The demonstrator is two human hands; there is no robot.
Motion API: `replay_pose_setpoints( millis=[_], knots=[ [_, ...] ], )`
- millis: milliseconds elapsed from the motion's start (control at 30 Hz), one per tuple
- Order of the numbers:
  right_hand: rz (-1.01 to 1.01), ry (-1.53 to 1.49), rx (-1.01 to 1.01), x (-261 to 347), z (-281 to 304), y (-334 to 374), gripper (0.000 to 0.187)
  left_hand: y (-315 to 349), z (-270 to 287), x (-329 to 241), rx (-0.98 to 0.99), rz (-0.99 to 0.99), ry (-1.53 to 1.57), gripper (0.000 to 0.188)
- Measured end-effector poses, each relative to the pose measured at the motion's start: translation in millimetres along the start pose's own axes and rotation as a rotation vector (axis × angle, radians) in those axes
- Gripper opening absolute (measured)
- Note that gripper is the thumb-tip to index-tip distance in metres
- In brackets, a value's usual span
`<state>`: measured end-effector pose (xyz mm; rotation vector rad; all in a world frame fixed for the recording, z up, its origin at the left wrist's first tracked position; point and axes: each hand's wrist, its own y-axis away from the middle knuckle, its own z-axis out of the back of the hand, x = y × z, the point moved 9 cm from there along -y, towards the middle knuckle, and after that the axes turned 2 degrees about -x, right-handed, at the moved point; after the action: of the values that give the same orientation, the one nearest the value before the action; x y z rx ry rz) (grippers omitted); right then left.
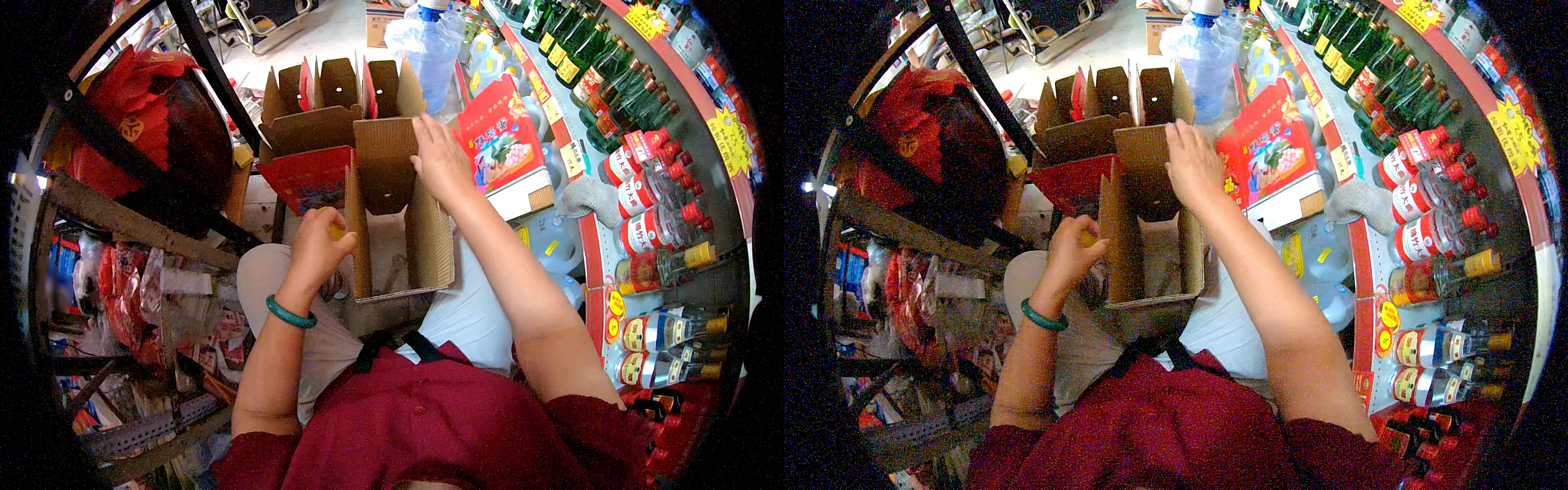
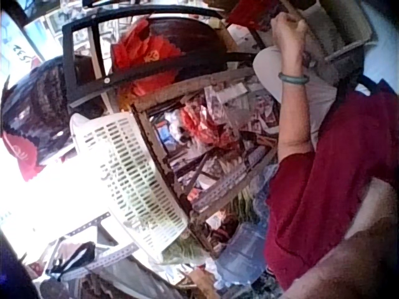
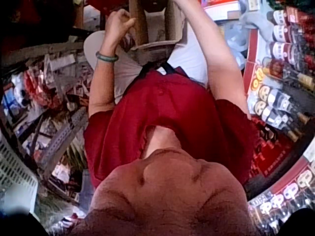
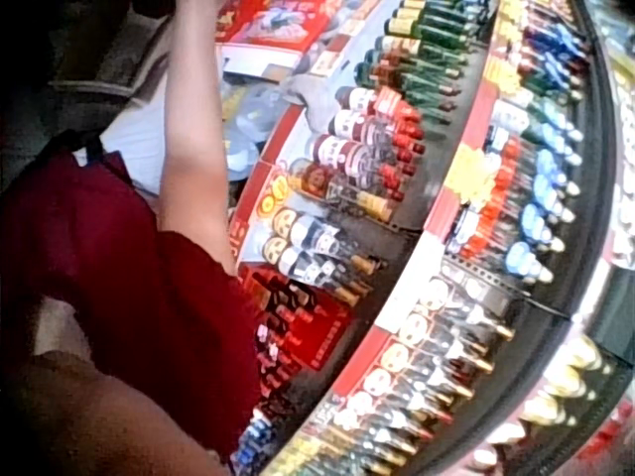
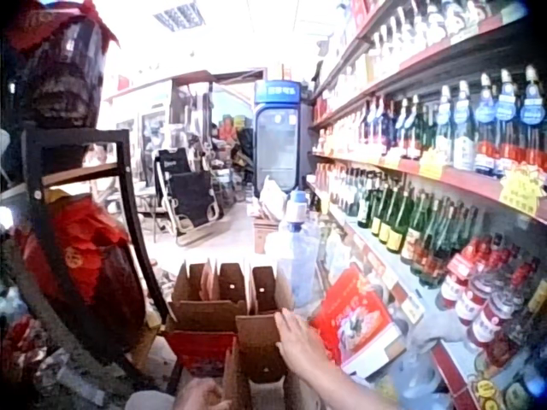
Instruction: The person sits on the floor and assembles red cardboard boxes by folding flaps and securing them with yellow tape. They handle multiple boxes one at a time, folding sides and taping seams to form rectangular containers.
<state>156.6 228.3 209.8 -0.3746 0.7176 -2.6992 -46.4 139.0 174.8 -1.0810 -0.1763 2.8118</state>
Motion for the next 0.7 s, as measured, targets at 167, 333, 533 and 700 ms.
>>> replay_pose_setpoints(
  millis=[167, 333, 533, 700],
  knots=[
    [0.107, 0.081, 0.007, -0.3, -33.8, -24.9, 0.064, -1.6, -0.6, 1.8, 0.019, 0.023, -0.008, 0.025],
    [0.002, 0.048, 0.210, 15.9, -35.0, -25.3, 0.037, 3.7, 3.2, 7.8, -0.027, 0.035, 0.018, 0.024],
    [0.181, 0.367, 0.591, 39.4, -61.6, 21.2, 0.020, 3.8, 2.9, 2.8, -0.056, -0.009, 0.041, 0.024],
    [0.224, 0.466, 0.849, 46.6, -96.8, 63.3, 0.020, 4.0, 0.3, 2.9, -0.038, -0.019, 0.007, 0.023]
  ],
)
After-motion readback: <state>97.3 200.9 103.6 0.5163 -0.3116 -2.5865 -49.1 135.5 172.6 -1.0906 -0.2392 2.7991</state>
